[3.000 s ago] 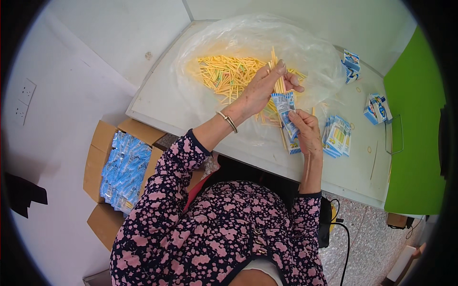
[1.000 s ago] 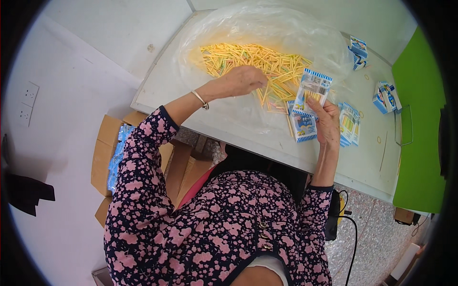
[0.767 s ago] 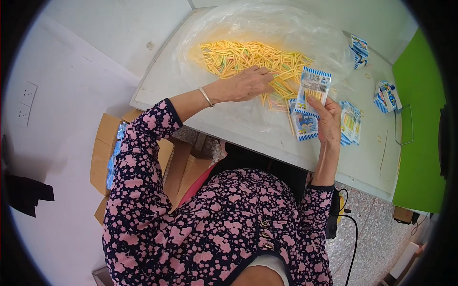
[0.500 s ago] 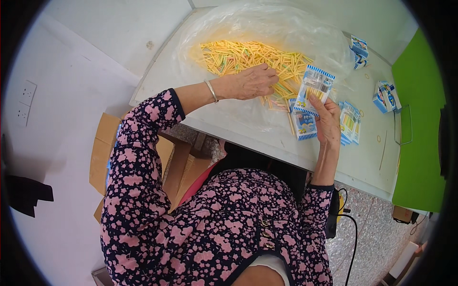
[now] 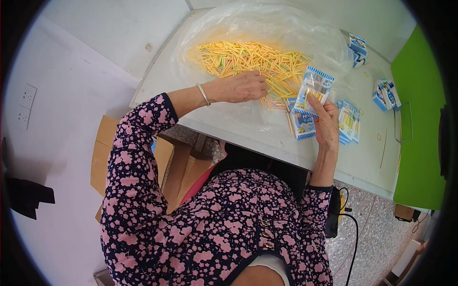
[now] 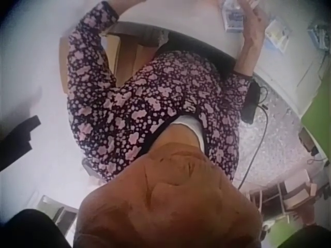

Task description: Packaging yellow plastic strips into small bags and securing bundles with rubber bands.

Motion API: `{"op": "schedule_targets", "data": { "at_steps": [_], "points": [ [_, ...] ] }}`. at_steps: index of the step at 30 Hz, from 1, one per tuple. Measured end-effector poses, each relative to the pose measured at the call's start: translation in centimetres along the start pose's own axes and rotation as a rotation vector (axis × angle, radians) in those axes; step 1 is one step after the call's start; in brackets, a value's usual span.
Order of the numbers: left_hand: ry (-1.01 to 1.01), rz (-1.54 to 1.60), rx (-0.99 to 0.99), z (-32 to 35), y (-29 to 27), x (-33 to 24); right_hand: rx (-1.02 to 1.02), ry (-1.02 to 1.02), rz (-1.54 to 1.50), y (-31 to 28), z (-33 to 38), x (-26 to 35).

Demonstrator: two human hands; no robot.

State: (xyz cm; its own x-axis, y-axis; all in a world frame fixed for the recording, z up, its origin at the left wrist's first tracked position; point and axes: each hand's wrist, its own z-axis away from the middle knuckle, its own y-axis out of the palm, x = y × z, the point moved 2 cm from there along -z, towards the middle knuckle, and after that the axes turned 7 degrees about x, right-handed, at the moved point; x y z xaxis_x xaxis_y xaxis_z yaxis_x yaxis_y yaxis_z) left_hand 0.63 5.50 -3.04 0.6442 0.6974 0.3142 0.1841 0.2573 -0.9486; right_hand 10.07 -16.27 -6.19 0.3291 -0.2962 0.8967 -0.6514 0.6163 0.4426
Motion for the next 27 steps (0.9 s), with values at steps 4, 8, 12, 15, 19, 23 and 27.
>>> {"op": "schedule_targets", "data": {
  "at_steps": [4, 8, 12, 15, 19, 23, 27],
  "points": [
    [-0.007, -0.139, 0.106, -0.7, -0.1, -0.8, 0.027, 0.001, 0.043, 0.2, -0.1, -0.6],
    [0.000, -0.114, 0.126, -1.0, -0.2, -1.1, 0.032, 0.009, 0.065, 0.1, -0.2, -1.1],
    [0.006, -0.144, 0.140, -0.6, -0.5, -1.6, 0.028, 0.001, 0.077, 0.5, -0.1, -1.3],
    [0.038, -0.170, 0.101, -0.7, -0.3, -1.5, 0.047, -0.002, 0.077, 0.7, 0.0, -1.3],
    [0.032, -0.091, 0.136, -0.3, -0.4, -1.2, 0.057, -0.023, 0.068, 0.9, 0.3, -1.1],
    [-0.144, 0.150, 0.062, -0.1, -0.4, 0.0, 0.057, -0.021, 0.073, 0.0, 0.1, -1.9],
    [-0.317, 0.488, -0.078, 0.0, -0.5, 0.9, 0.072, 0.022, 0.070, 0.5, 0.0, -1.7]
  ]
}}
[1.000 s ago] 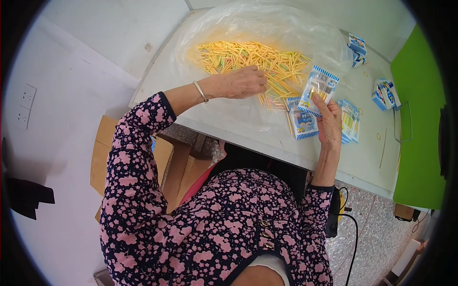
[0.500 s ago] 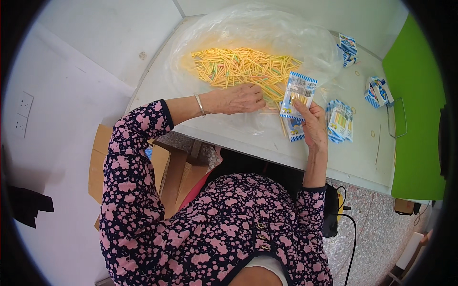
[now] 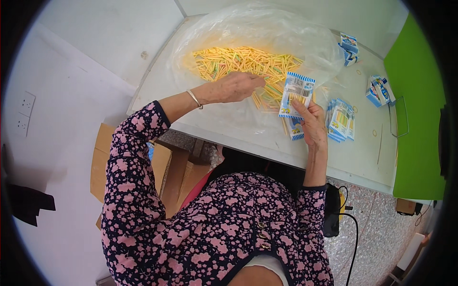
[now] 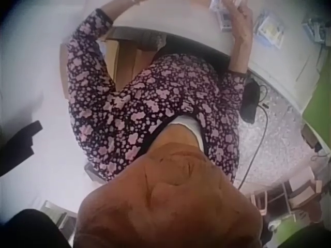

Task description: Packaging yellow plastic strips into small bags and securing bundles with rubber bands.

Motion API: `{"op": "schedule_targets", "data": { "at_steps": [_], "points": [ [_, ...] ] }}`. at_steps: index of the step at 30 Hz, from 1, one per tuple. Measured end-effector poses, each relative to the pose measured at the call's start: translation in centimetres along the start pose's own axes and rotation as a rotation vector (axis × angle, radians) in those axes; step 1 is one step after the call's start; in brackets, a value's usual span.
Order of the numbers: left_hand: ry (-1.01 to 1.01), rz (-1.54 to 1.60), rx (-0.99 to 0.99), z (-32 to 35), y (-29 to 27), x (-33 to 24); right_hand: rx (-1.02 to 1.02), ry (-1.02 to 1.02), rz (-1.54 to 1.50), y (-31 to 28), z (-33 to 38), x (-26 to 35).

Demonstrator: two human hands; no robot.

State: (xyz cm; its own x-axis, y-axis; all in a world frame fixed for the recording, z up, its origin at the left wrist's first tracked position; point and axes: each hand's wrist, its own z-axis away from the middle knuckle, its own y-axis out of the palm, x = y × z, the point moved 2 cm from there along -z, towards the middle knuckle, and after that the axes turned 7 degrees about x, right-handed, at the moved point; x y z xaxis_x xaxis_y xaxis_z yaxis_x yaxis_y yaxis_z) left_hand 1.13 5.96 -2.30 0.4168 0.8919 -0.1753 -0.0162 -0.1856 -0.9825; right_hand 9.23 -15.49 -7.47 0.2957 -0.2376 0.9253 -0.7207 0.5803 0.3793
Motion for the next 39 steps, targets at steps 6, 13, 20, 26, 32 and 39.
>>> {"op": "schedule_targets", "data": {
  "at_steps": [6, 13, 20, 26, 32, 39],
  "points": [
    [0.154, -0.307, 0.073, -1.0, 0.4, -0.9, -0.040, -0.028, -0.009, -0.1, 0.1, 0.3],
    [0.164, -0.522, 0.059, -1.0, 2.7, 0.7, -0.049, -0.011, -0.007, -0.3, 0.4, 0.2],
    [-0.060, -0.186, 0.009, -1.6, 0.6, 1.1, -0.059, 0.011, -0.026, -0.7, 0.9, 0.4],
    [0.071, -0.206, -0.075, -3.9, 1.1, -0.8, -0.070, -0.026, -0.100, -0.9, 0.8, 1.2],
    [0.091, -0.415, 0.036, -5.4, 3.0, -1.2, -0.077, -0.040, -0.095, -1.5, 1.1, 1.0],
    [-0.239, -0.029, -0.071, -5.2, 0.6, -0.2, -0.077, -0.032, -0.031, -1.4, 1.0, 0.4]
  ]
}}
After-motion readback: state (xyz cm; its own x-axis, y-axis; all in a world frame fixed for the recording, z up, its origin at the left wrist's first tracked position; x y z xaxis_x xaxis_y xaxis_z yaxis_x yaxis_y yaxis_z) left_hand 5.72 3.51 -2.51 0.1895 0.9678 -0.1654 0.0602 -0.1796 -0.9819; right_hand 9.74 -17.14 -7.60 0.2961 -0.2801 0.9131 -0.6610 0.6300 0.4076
